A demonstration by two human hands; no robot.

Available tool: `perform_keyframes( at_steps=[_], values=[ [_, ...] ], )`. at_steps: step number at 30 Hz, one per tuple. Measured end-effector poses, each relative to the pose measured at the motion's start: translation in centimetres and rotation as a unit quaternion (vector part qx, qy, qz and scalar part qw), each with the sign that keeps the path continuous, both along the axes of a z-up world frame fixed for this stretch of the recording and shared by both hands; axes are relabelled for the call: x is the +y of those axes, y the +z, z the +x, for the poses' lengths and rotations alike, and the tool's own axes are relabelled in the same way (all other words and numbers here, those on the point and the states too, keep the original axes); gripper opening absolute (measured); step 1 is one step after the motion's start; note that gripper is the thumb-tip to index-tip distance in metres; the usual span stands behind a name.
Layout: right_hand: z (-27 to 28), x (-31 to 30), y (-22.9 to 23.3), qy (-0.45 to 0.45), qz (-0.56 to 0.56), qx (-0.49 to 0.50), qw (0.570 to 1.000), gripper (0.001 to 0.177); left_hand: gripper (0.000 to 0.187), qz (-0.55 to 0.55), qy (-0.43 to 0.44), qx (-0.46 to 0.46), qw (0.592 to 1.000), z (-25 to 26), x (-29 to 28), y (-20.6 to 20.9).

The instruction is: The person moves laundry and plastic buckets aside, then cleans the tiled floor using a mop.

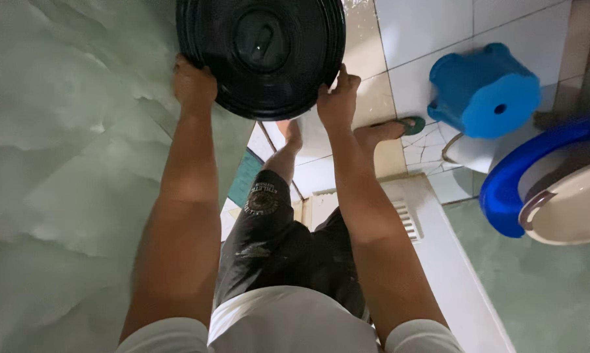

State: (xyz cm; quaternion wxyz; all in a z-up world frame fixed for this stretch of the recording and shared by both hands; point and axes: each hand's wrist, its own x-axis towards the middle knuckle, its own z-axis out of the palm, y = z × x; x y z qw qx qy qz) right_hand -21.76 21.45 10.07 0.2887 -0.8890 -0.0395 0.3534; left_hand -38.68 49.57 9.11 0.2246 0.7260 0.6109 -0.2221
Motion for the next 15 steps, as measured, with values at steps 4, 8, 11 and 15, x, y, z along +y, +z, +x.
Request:
perform_keyframes(
  at_steps=[4, 8, 11, 15],
  values=[
    [-1.4, -1.2, -4.2, 0.061, -0.017, -0.063, 0.996, 0.07, 0.074, 0.008, -0.056, 0.037, 0.998, -1.3, -0.5, -1.4],
    [-1.6, -0.4, -5.0, -0.041, 0.082, 0.057, 0.994, 0.077, 0.082, 0.227, -0.261, -0.104, 0.932, -1.5, -1.0, -1.8],
    [-1.7, 0.8, -3.6, -0.107, 0.037, 0.155, 0.981, 0.076, 0.071, 0.246, -0.306, -0.228, 0.891, 0.7, 1.8, -1.5],
    [-1.3, 1.7, -3.6, -0.061, 0.022, 0.087, 0.994, 0.072, 0.049, -0.032, -0.143, -0.355, 0.923, 5.6, 6.9, -0.5]
  ],
)
